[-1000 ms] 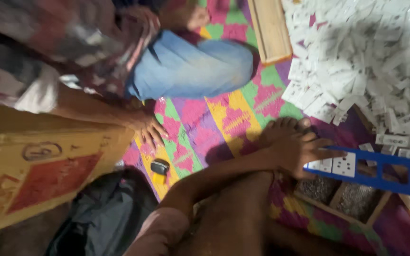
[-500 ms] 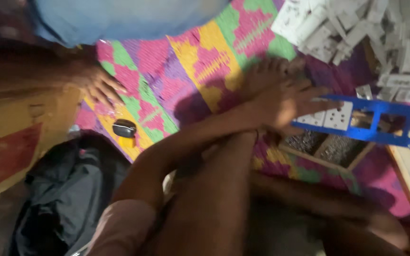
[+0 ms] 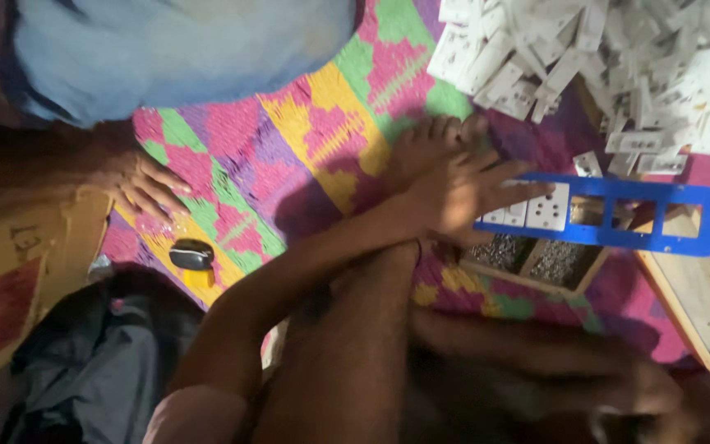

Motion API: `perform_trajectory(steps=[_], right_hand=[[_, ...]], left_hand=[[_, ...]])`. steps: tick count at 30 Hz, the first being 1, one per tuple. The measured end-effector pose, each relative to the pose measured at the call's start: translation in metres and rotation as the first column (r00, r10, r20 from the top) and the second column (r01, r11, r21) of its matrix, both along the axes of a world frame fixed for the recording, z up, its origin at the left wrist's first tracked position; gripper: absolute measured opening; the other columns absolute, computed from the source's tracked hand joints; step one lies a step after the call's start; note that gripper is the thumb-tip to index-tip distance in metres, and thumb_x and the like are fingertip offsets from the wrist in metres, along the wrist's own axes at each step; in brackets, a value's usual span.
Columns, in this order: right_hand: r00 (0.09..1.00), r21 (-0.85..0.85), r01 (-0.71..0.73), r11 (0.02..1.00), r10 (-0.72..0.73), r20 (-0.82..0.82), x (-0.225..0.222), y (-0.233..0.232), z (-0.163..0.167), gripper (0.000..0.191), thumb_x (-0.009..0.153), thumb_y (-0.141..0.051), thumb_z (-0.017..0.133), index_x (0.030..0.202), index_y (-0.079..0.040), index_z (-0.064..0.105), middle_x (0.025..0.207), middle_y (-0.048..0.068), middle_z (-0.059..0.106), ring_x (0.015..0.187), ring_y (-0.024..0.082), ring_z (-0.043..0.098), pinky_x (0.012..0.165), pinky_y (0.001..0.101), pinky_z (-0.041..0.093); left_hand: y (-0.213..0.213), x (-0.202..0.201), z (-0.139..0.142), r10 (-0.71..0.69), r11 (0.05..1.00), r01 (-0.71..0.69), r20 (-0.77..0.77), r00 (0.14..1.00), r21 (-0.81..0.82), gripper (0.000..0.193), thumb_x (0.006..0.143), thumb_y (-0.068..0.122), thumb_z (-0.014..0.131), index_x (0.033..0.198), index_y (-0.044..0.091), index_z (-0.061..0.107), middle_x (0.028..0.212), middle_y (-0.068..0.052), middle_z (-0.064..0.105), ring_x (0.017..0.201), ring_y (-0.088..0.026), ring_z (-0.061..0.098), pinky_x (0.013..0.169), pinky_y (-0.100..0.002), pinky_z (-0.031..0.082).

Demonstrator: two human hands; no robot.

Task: The person sits on a colorful mat and assembles small metal pins into white plastic electrical switch modules using a blue plastic jig. They repeatedly pick pins from a wooden box and insert them into the modules, occasionally adjusting the jig and handling the components.

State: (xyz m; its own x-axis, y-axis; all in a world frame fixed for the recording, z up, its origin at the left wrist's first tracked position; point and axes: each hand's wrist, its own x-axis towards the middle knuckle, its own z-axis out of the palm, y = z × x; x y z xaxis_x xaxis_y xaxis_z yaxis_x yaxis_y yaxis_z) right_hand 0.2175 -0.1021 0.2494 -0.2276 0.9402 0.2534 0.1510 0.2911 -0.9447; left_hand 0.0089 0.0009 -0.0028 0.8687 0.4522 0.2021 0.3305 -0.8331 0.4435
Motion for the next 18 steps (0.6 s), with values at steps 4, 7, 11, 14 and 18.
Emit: perform_trajectory(steps=[4,7,11,14,18], right_hand=[[0.973,-0.285,0.061,0.957,-0.120,-0.195,-0.030,-0.025,-0.060,0.044,0.082,0.002,0.074,0.118,-0.007,0.050,0.123,0.012,0.064,0.109,0.024,0.072,0.086,0.0366,0.065],[0.848,-0.465,0.003,0.885,-0.249,-0.468,-0.059,-0.059,-0.132,0.045,0.080,0.016,0.073,0.118,-0.002,0.059,0.122,0.015,0.064,0.121,0.026,0.066,0.104,0.0417,0.055],[0.799,-0.509,-0.135,0.850,-0.211,-0.563,-0.066,-0.085,-0.228,0.044,0.073,0.020,0.077,0.111,0.003,0.063,0.118,0.019,0.065,0.113,0.027,0.064,0.096,0.0417,0.053],[0.765,-0.345,-0.225,0.911,-0.055,-0.642,-0.067,-0.067,-0.279,0.037,0.079,0.016,0.069,0.113,0.004,0.064,0.113,0.018,0.067,0.108,0.027,0.066,0.095,0.0403,0.053],[0.409,-0.199,-0.581,0.789,0.071,-0.910,-0.062,-0.049,-0.283,0.037,0.106,-0.016,0.035,0.114,0.011,0.060,0.112,0.024,0.062,0.105,0.032,0.063,0.093,0.0457,0.051]], left_hand=[[-0.004,-0.002,-0.016,-0.077,0.997,0.075,-0.062,0.995,-0.034,0.112,0.068,0.075,0.075,0.158,0.030,0.024,0.161,-0.011,0.038,0.131,-0.044,0.054,0.114,-0.076,0.025],[-0.004,0.001,-0.023,-0.065,0.994,0.073,0.107,0.992,-0.079,0.113,0.072,0.066,0.075,0.165,0.027,0.024,0.165,-0.010,0.040,0.127,-0.037,0.060,0.127,-0.071,0.029],[0.000,0.003,-0.014,-0.042,0.999,0.041,0.127,0.991,0.013,0.100,0.066,0.063,0.076,0.153,0.025,0.045,0.148,-0.009,0.055,0.110,-0.030,0.063,0.116,-0.058,0.043],[0.002,-0.003,-0.004,-0.013,1.000,0.010,0.163,0.987,0.017,0.086,0.073,0.055,0.077,0.151,0.027,0.053,0.143,-0.006,0.061,0.102,-0.025,0.062,0.109,-0.047,0.048],[0.000,-0.002,0.000,0.008,1.000,-0.008,0.268,0.963,0.000,0.080,0.080,0.050,0.076,0.153,0.028,0.051,0.139,-0.005,0.061,0.101,-0.023,0.061,0.105,-0.041,0.051]])
